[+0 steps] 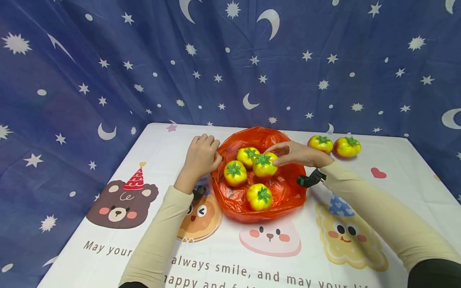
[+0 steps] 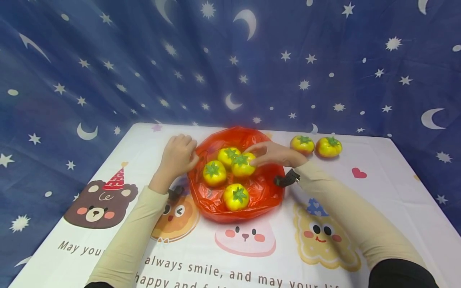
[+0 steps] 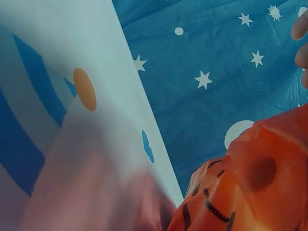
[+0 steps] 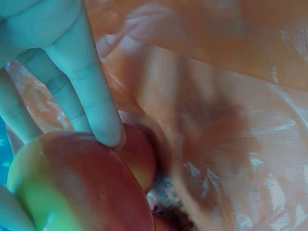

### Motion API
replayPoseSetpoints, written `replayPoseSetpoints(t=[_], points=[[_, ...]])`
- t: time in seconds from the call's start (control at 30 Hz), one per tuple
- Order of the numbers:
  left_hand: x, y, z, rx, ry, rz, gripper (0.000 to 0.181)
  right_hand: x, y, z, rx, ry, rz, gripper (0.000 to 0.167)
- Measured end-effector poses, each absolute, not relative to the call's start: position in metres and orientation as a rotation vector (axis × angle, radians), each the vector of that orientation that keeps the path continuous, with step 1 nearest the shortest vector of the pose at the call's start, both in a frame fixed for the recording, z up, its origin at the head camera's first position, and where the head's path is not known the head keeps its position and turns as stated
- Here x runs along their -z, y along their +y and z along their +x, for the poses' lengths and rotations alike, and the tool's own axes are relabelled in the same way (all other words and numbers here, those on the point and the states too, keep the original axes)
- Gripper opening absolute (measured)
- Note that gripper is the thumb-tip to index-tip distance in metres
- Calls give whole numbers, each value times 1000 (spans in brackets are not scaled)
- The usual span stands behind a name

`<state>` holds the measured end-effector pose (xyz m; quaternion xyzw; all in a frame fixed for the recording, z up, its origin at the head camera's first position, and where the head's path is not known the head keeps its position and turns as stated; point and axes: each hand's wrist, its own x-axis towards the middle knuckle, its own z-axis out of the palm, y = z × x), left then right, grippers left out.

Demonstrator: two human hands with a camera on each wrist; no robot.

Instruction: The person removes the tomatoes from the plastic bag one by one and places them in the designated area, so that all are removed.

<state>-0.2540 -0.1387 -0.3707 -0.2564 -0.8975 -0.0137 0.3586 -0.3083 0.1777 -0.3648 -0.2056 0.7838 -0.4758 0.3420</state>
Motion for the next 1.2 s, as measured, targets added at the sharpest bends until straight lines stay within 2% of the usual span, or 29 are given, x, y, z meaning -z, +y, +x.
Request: replayPoseSetpoints(t=[0.47, 1.2], points=[[371, -139, -253, 49, -2306, -661, 11, 329, 193, -305, 1187, 2137, -528, 57], [372, -138, -254, 57, -2308, -669, 9, 277, 226, -296, 1106, 2300, -550, 50]])
